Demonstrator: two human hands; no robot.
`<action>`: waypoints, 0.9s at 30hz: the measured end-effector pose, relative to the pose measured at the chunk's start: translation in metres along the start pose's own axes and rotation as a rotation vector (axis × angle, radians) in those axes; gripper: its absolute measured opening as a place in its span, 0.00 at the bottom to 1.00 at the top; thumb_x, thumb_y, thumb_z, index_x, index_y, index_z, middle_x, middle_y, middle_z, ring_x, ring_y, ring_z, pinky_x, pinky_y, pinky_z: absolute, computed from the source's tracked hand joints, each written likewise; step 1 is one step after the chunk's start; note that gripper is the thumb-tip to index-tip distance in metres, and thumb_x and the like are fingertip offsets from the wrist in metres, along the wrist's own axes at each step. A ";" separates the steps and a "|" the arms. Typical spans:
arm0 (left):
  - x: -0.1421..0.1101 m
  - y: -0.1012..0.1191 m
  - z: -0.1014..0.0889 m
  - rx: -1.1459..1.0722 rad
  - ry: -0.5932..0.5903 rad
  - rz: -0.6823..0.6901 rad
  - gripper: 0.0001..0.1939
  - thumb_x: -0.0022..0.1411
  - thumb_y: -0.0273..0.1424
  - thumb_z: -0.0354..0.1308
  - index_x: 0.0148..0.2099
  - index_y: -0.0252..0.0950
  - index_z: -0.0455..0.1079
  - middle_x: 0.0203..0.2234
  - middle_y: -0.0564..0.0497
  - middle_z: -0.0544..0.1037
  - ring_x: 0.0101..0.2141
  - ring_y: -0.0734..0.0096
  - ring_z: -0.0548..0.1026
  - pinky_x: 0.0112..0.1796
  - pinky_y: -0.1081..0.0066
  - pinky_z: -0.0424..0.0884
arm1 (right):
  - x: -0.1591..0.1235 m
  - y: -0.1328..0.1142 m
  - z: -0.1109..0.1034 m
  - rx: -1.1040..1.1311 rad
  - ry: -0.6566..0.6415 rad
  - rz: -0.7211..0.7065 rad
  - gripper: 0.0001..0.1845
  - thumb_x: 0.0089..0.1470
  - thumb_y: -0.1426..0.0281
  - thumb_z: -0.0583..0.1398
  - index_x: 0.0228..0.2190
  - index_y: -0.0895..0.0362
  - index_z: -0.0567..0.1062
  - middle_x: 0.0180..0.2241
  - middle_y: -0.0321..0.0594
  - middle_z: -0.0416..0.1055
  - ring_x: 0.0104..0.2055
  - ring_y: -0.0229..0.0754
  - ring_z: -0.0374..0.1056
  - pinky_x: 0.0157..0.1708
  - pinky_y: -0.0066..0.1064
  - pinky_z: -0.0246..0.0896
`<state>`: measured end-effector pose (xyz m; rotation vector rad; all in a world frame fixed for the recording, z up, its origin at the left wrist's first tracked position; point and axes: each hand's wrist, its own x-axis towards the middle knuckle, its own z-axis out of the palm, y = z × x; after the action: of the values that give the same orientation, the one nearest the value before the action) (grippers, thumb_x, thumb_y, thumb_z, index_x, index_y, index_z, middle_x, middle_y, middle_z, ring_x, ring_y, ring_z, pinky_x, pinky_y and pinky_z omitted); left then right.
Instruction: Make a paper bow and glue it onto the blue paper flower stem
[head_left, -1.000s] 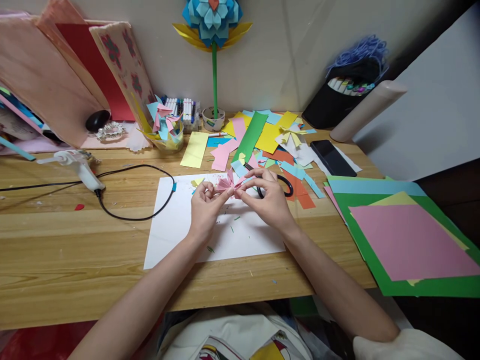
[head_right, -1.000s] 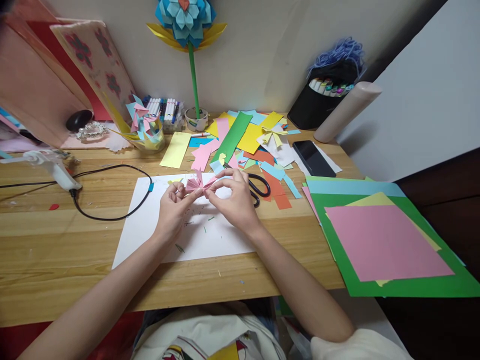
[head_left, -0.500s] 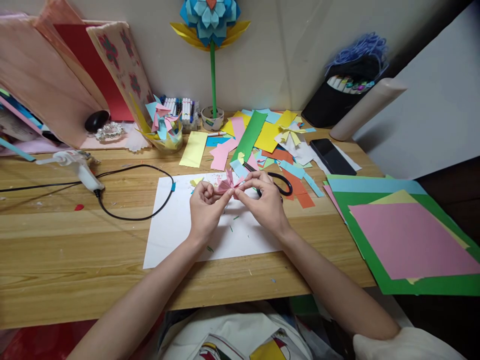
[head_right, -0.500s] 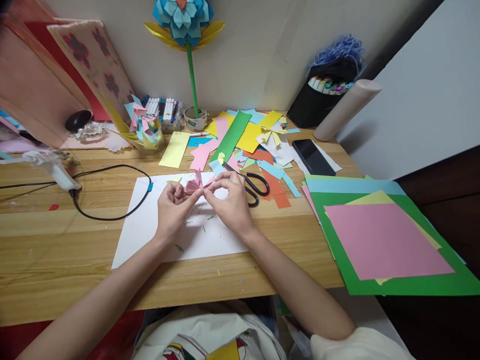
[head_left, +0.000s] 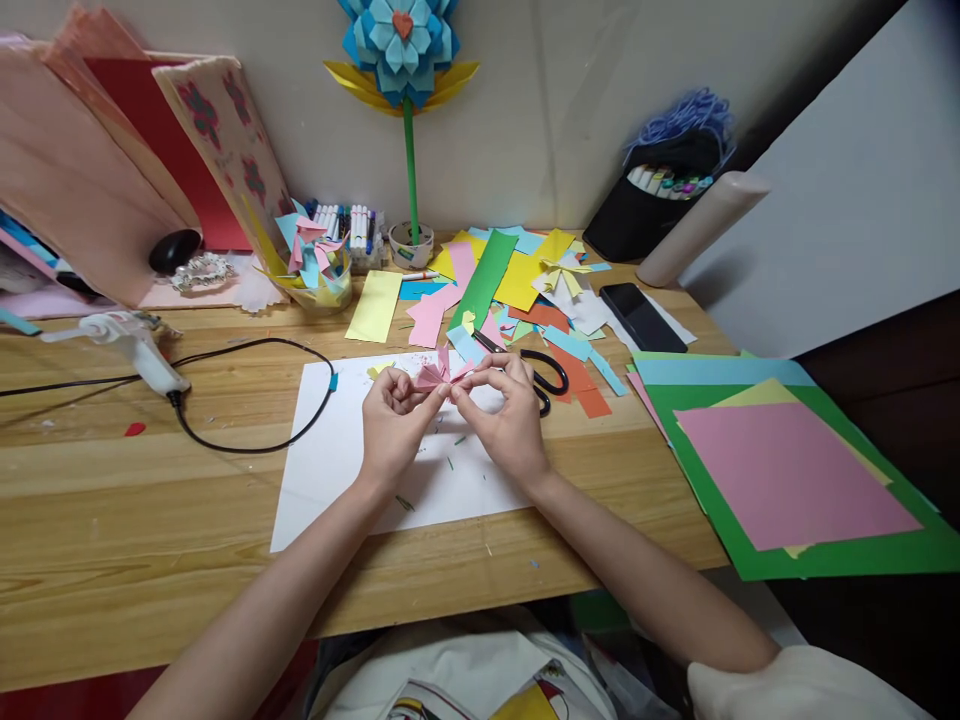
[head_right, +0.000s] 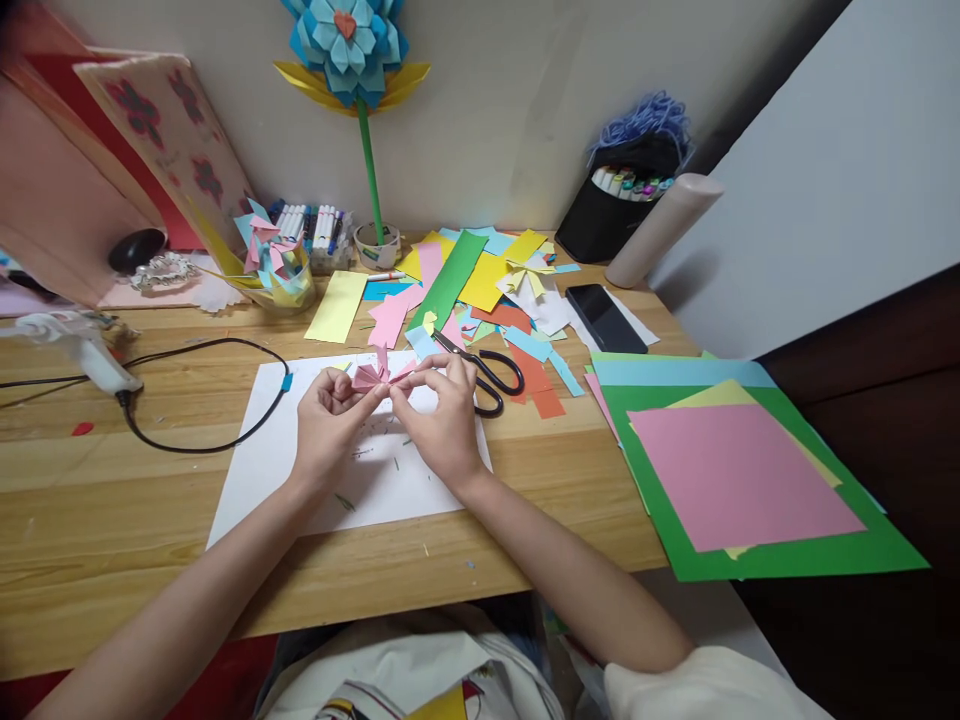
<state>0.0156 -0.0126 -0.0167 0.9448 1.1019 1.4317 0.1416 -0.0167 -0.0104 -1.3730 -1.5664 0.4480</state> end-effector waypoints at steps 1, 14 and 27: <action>0.001 0.001 -0.001 0.001 -0.017 -0.014 0.23 0.42 0.29 0.68 0.26 0.37 0.51 0.18 0.61 0.63 0.21 0.81 0.69 0.22 0.81 0.63 | 0.000 0.000 0.000 -0.002 -0.010 0.001 0.03 0.47 0.69 0.61 0.24 0.54 0.74 0.34 0.40 0.64 0.44 0.45 0.60 0.47 0.40 0.55; 0.021 0.010 -0.021 0.270 -0.277 -0.144 0.16 0.41 0.31 0.68 0.34 0.33 0.70 0.27 0.47 0.76 0.27 0.71 0.75 0.28 0.75 0.71 | 0.009 0.011 -0.008 -0.073 -0.164 -0.087 0.02 0.45 0.66 0.64 0.23 0.51 0.76 0.34 0.39 0.66 0.45 0.46 0.58 0.48 0.42 0.53; 0.012 0.008 -0.010 0.135 -0.174 -0.018 0.21 0.40 0.29 0.68 0.27 0.37 0.55 0.19 0.59 0.68 0.20 0.81 0.68 0.22 0.81 0.64 | 0.006 0.005 -0.008 -0.135 -0.040 -0.063 0.02 0.45 0.67 0.63 0.23 0.51 0.76 0.36 0.40 0.65 0.47 0.48 0.57 0.49 0.43 0.51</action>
<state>0.0022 -0.0025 -0.0122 1.1300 1.0835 1.2468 0.1515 -0.0128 -0.0078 -1.4200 -1.6936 0.3383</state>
